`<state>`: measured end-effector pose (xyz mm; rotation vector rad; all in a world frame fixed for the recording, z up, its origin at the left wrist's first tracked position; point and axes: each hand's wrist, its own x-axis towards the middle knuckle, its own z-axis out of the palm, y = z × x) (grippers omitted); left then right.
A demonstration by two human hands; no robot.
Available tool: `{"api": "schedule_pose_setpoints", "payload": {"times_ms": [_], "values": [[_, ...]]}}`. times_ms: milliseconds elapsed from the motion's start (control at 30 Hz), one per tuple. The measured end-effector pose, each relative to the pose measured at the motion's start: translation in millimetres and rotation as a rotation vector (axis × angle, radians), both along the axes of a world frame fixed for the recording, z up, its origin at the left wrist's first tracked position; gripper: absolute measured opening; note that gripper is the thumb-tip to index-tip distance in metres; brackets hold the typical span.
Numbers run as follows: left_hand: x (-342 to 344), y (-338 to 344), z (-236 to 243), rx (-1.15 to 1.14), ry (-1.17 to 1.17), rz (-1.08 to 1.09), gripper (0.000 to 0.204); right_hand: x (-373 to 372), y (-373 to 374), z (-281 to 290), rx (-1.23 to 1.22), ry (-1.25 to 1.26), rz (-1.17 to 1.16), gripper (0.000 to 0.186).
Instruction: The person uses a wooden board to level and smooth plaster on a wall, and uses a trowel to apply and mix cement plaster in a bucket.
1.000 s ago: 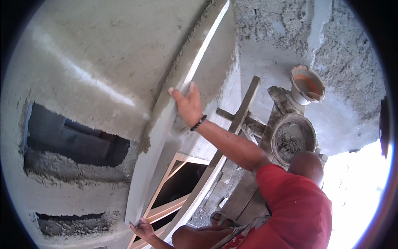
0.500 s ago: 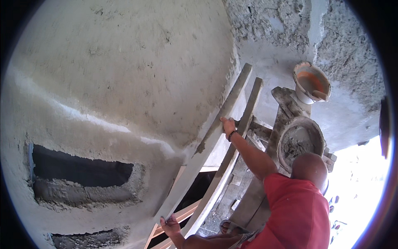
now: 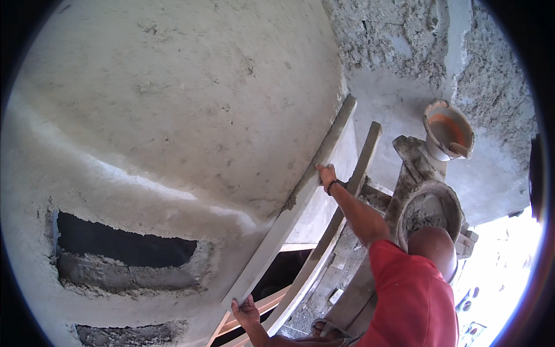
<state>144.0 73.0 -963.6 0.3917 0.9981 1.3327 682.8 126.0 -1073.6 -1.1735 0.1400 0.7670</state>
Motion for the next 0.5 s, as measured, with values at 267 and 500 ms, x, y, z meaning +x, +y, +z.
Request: {"api": "schedule_pose_setpoints", "payload": {"times_ms": [267,500], "values": [[-14,-2,39,0.039,-0.023,0.037,0.036,-7,0,65,0.123,-0.193,-0.076,0.05],[-25,-2,45,-0.014,-0.08,0.045,0.033,-14,-6,125,0.015,-0.262,-0.037,0.048]]}}
